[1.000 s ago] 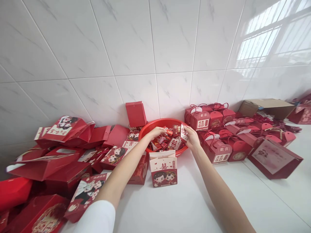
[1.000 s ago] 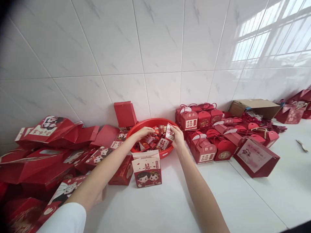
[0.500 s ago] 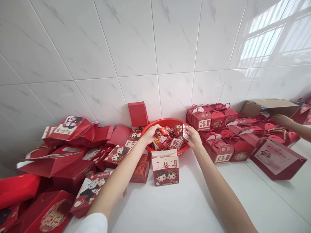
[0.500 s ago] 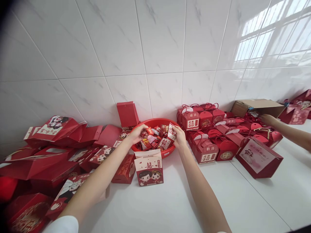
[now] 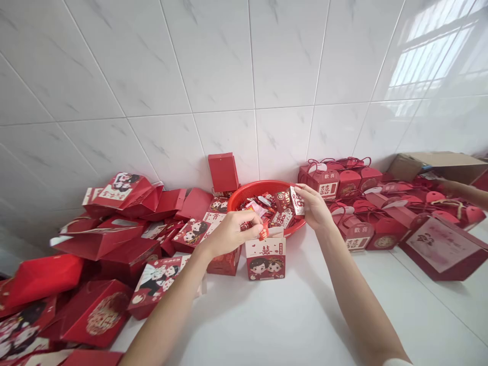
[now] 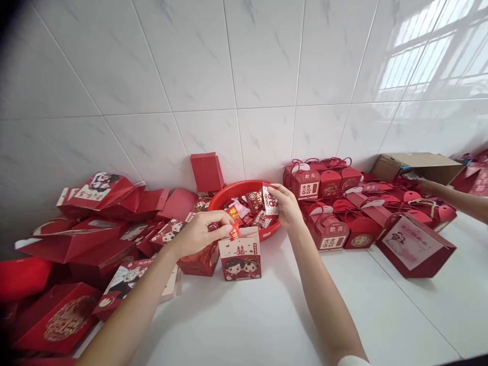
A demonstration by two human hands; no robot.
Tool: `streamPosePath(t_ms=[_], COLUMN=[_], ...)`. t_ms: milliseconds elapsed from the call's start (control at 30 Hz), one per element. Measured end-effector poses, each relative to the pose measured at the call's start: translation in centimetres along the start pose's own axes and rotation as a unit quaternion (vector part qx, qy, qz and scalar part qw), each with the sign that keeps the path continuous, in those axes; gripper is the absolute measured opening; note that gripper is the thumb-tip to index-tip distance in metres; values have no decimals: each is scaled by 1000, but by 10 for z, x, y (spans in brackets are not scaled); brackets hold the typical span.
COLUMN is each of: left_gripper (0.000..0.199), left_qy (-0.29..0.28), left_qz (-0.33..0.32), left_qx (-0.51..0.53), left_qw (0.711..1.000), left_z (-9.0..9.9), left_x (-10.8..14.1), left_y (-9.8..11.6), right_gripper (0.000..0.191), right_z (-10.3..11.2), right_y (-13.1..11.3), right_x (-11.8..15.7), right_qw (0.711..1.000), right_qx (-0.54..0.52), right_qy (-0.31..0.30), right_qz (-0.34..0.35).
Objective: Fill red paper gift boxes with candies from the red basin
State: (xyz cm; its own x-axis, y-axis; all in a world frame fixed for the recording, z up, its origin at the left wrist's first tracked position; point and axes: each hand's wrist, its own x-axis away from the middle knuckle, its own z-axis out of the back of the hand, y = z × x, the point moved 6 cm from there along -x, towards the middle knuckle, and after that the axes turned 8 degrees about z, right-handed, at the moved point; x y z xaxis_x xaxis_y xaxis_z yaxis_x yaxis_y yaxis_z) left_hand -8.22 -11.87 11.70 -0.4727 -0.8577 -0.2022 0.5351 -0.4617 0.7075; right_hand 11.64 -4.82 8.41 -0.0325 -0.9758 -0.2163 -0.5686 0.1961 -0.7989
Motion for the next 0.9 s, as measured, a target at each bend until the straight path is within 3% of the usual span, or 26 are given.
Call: streamPosePath(t_ms=[167, 300, 533, 633, 733, 900], left_gripper=[27, 23, 28, 23, 18, 40], left_qy=[60, 96, 168, 156, 126, 67], left_qz=[-52, -58, -144, -126, -79, -13], left_qx=[-143, -184, -245, -201, -89, 95], left_qw=[986, 977, 944, 959, 985, 993], left_z=[-2, -2, -5, -7, -7, -11], left_x=[1, 0, 1, -2, -6, -6], left_y=[-3, -12, -8, -6, -5, -1], right_gripper=[34, 36, 35, 35, 35, 34], right_z=[-10, -12, -14, -14, -15, -16], right_y=[-10, -16, -21, -21, -21, -22], right_x=[11, 15, 18, 18, 19, 19], right_qw=[1000, 1000, 999, 999, 999, 999], right_qx=[9, 16, 31, 33, 34, 34], right_qy=[-18, -21, -28, -30, -30, -33], right_qz=[1, 3, 15, 16, 16, 19])
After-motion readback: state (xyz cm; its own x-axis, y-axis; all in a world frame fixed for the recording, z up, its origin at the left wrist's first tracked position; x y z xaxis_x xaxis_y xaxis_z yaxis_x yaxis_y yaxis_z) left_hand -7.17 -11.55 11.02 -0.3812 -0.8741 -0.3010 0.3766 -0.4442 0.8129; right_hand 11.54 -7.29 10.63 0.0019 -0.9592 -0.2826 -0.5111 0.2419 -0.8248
